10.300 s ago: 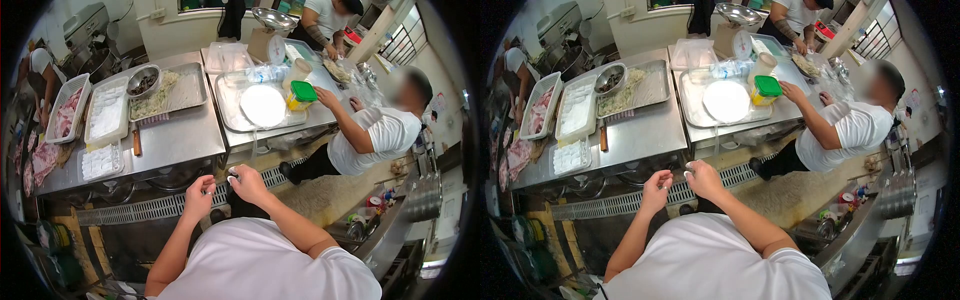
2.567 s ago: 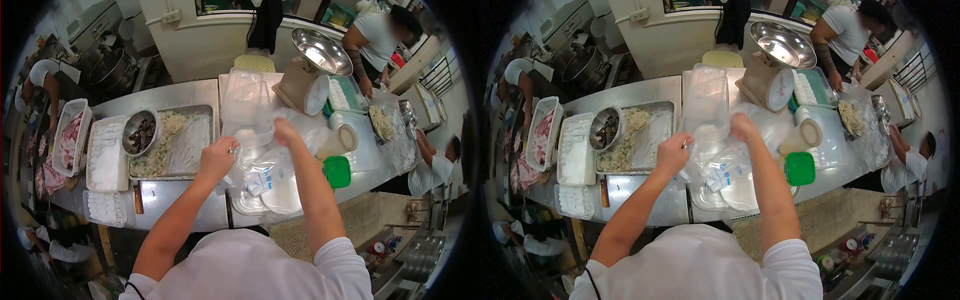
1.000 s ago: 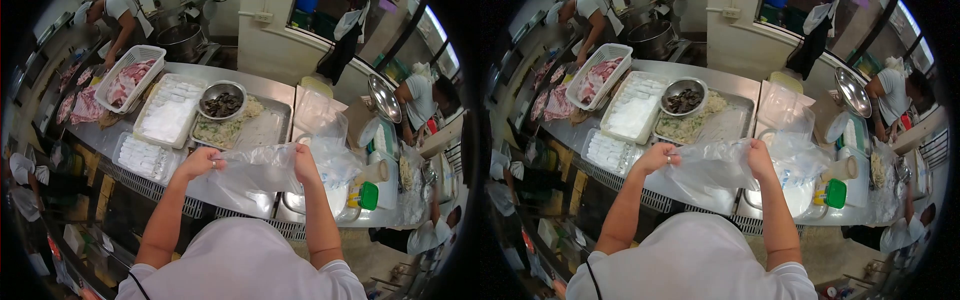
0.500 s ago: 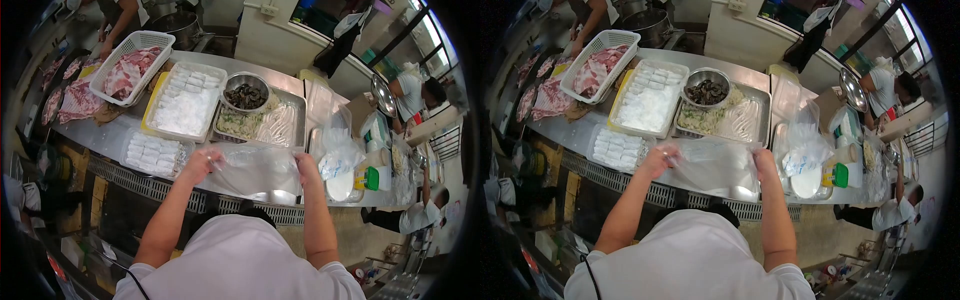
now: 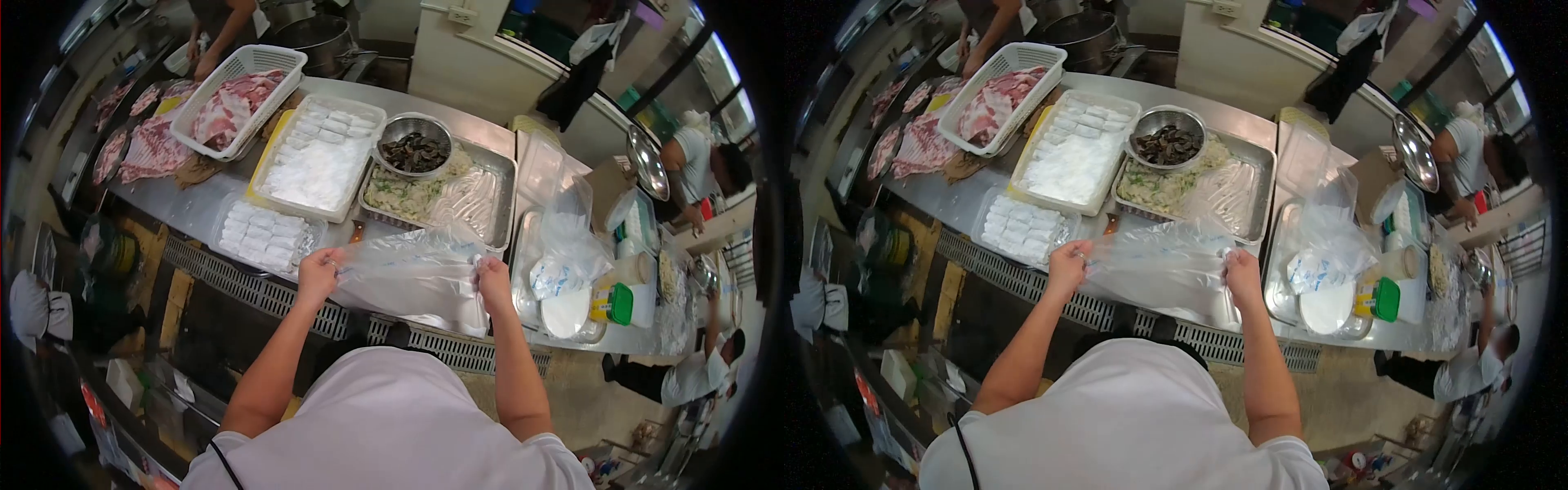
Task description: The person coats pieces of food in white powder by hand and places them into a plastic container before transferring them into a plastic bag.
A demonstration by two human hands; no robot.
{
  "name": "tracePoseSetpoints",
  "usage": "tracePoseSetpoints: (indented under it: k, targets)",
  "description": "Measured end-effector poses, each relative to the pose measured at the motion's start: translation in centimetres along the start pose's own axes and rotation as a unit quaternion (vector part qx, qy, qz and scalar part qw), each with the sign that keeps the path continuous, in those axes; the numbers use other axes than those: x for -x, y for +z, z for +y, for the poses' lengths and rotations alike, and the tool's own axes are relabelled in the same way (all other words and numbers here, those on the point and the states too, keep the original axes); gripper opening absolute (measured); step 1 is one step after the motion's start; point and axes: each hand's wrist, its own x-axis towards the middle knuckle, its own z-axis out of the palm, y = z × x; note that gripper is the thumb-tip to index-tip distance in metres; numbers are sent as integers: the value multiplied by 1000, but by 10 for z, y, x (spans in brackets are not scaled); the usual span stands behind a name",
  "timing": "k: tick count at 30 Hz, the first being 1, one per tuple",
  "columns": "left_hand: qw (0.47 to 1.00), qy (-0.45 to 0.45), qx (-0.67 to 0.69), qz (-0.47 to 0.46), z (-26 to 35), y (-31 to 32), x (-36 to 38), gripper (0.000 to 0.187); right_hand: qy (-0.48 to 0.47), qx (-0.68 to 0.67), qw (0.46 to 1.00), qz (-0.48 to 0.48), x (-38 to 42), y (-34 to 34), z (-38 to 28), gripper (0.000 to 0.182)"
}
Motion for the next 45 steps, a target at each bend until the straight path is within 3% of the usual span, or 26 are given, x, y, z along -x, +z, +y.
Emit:
tracePoseSetpoints:
  k: [4, 5, 7, 9, 11, 13, 14, 15, 17, 20, 21, 24, 27, 30, 31, 34, 37, 45]
  targets:
    - [995, -48, -83, 36, 7, -22, 25, 31, -48, 4, 993, -106, -1, 13, -25, 21]
    - [982, 69, -163, 64, 5, -28, 28, 37, -65, 31, 987, -141, -2, 20, -34, 21]
    - [896, 293, -319, 100, 0, -38, 33, 50, -95, 91, 966, -222, 6, 38, -63, 22]
    - [929, 279, -235, 63, 32, -23, 38, 70, -115, 144, 935, -304, 12, 61, -86, 20]
    - [916, 351, -196, -9, 47, 3, 30, 61, -118, 162, 897, -394, 17, 85, -109, 19]
    - [924, 324, -168, -112, 50, 9, 18, 52, -121, 201, 872, -429, 21, 102, -138, 14]
    - [936, 259, -157, -179, 43, 6, 5, 47, -122, 218, 860, -445, 21, 112, -145, 13]
    - [939, 191, -145, -246, 37, -3, -4, 42, -116, 208, 868, -436, 17, 118, -147, 14]
    - [964, 120, -88, -220, 33, -28, -13, 32, -100, 184, 885, -415, 3, 121, -148, 16]
    - [990, 30, -43, -133, 27, -81, -26, 26, -113, 331, 849, -395, -20, 128, -110, 20]
    - [995, 2, -36, -96, 26, -103, -30, 26, -33, 245, 882, -401, -6, 146, -107, 16]
    - [998, -28, -59, -24, 47, -164, -39, 23, 95, 14, 951, -294, 5, 216, -54, 11]
    - [993, -11, -112, 25, 45, -218, -73, 21, 113, -39, 967, -225, 22, 287, -36, 14]
    - [985, -6, -171, 28, 46, -259, -105, 19, 106, 25, 980, -164, 24, 330, -22, 10]
    - [982, -17, -186, 28, 46, -267, -114, 19, 78, 58, 986, -133, 25, 340, -17, 12]
    - [938, 91, -330, 59, 36, -288, -140, 23, -15, 171, 983, -62, 25, 357, -11, 20]
    - [920, 62, -381, 59, 48, -286, -140, 29, -45, 310, 950, -6, 29, 368, -17, 31]
    - [844, 131, -506, 119, 52, -286, -125, 32, -51, 384, 922, -3, 47, 398, -41, 31]
